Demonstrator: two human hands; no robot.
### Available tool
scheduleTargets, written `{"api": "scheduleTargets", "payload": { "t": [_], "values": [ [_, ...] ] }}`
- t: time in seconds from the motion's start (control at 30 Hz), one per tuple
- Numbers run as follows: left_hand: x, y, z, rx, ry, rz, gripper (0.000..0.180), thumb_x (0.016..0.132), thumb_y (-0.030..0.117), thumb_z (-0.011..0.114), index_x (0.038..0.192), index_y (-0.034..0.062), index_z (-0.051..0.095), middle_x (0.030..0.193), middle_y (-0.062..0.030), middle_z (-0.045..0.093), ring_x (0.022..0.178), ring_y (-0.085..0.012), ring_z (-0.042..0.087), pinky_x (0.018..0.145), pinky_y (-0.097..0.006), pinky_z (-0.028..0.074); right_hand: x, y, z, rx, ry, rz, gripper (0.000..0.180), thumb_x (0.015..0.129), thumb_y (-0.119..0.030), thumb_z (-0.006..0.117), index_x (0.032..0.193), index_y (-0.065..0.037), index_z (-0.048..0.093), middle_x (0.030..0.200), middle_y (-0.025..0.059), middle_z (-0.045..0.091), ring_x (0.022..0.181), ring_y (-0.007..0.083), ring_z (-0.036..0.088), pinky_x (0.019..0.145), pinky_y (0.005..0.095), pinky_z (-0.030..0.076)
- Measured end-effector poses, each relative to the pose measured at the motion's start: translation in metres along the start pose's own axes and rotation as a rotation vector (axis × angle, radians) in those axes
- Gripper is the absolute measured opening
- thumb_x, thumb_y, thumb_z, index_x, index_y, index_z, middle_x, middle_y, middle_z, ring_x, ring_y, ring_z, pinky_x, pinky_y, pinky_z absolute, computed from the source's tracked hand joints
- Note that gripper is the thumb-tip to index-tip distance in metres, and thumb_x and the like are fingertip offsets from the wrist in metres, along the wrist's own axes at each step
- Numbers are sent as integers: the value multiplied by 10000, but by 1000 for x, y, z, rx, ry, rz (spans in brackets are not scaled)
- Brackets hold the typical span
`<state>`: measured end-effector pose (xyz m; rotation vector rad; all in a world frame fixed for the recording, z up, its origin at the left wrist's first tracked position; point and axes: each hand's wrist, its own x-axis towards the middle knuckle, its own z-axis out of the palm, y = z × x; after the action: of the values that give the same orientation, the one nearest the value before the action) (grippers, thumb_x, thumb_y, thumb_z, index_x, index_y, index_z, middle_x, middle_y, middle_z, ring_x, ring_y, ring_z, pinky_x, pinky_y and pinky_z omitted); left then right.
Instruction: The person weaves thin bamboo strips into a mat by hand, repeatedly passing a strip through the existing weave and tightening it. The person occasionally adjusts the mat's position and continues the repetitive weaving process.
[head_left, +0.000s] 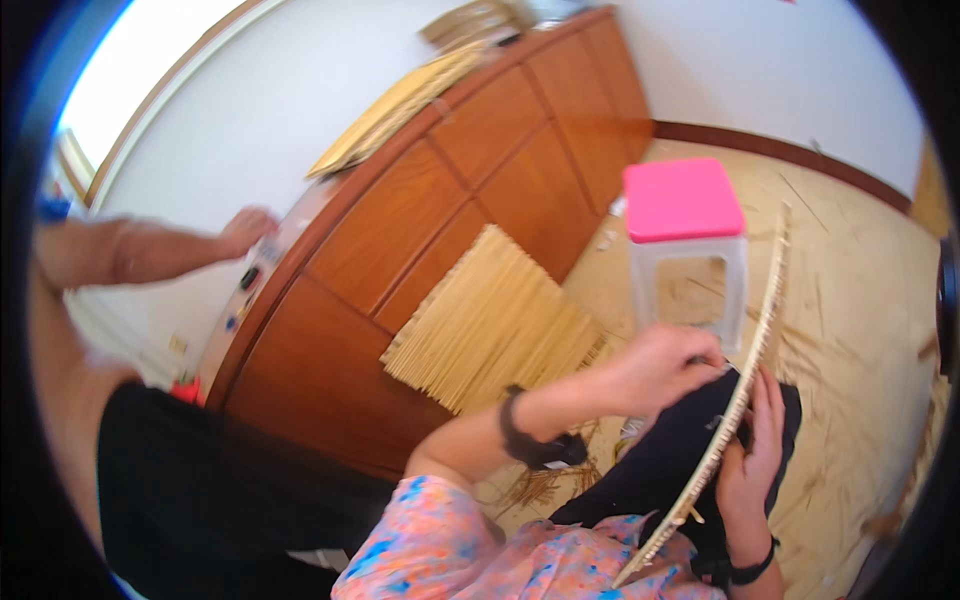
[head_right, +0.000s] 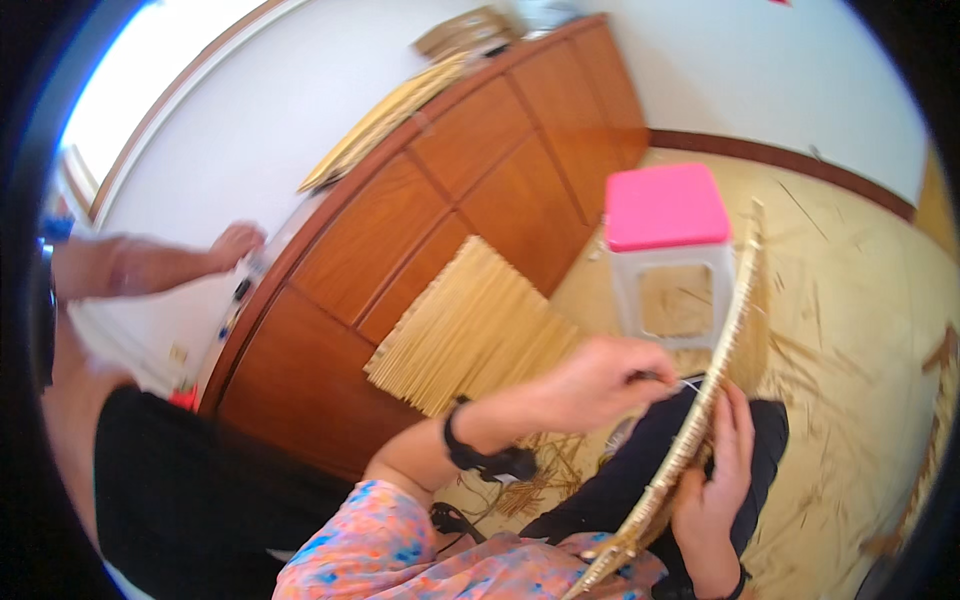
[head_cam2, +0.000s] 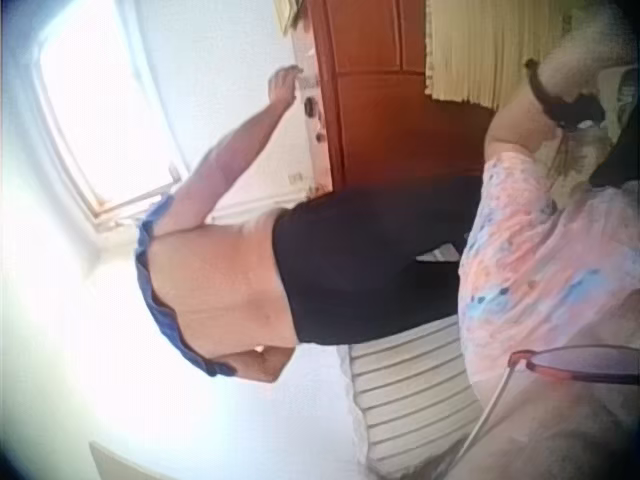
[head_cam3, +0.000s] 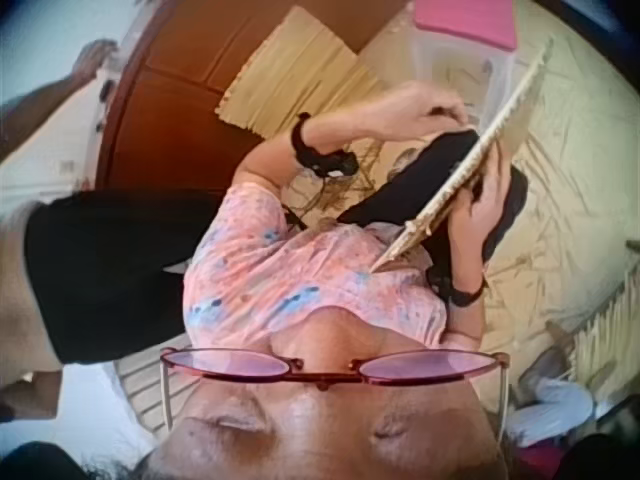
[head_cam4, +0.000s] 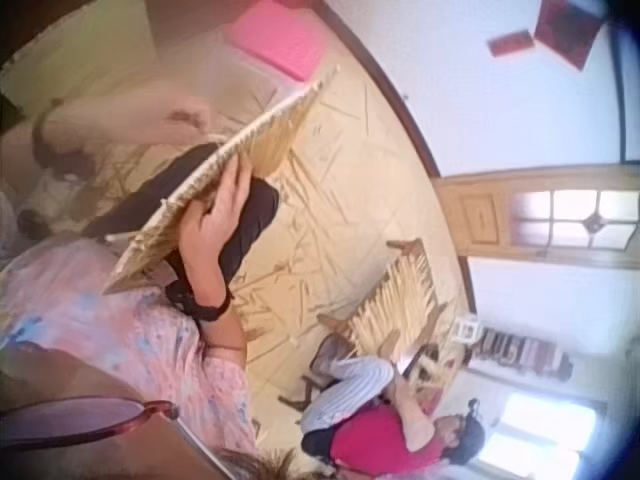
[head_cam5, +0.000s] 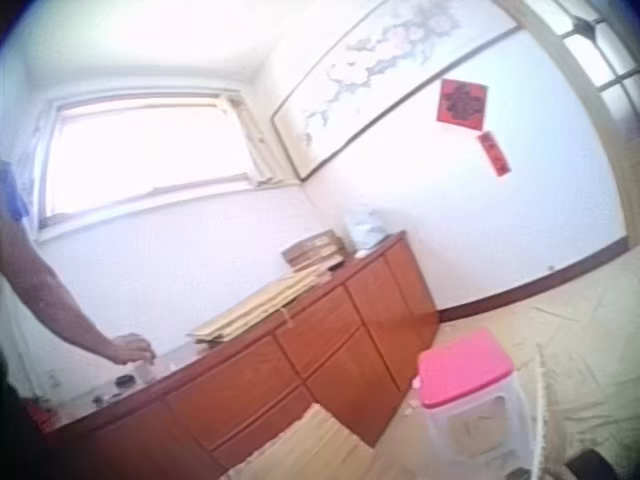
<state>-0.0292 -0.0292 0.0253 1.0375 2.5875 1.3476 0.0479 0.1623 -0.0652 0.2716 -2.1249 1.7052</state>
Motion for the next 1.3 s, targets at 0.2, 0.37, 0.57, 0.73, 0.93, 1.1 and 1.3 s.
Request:
{"api": "scheduleTargets", "payload": {
  "t": [0.2,0.37,0.57,0.73,0.93,1.1,1.3],
  "values": [
    [-26,-24,50,-347,302,-110,96,991,83,610,1007,-12,608,852,-72,640,775,-121,600,692,-302,502,-4,10,4,87,-56,23,771,761,172,401,1506,-17,457,1579,155,371,1379,254,466,1061,332,440],
    [-14,-4,100,-902,470,-128,149,1016,129,572,988,-17,578,851,-28,615,792,-80,573,690,-258,494,1,51,1,140,40,71,520,1020,-180,482,1485,47,435,1488,183,470,1383,293,453,1145,389,369],
    [8,-8,157,-1055,718,-113,130,1037,137,549,1040,6,552,882,-27,597,805,-81,546,715,-258,484,8,140,-42,-686,-47,-407,491,1084,-238,367,1519,-13,357,1501,168,457,1346,266,480,1160,345,375],
    [-1,5,160,-865,838,-203,147,1032,148,555,1076,9,578,879,-75,643,835,-125,608,751,-297,510,-10,70,-4,-159,42,-45,505,1083,-258,370,1519,-3,360,1497,172,461,1346,272,479,1157,352,374],
    [-14,12,143,-1054,724,-247,165,1062,151,534,1109,-2,573,888,-13,622,787,-55,562,696,-218,486,-11,49,19,-88,23,-23,524,1082,-282,374,1518,8,362,1492,177,465,1347,278,478,1153,361,373],
    [0,2,157,-984,683,-216,172,1057,163,545,1104,0,575,878,-14,613,811,-60,555,713,-239,486,-10,48,20,-114,30,-26,541,1081,-303,376,1517,17,365,1488,181,468,1348,284,477,1150,369,372],
    [-5,-2,141,-832,573,-137,143,1048,157,559,1047,15,548,895,-10,586,818,-55,529,707,-246,463,-27,49,7,-167,49,-39,563,1080,-327,380,1516,29,367,1484,186,472,1349,290,477,1146,378,371]
  ]
}}
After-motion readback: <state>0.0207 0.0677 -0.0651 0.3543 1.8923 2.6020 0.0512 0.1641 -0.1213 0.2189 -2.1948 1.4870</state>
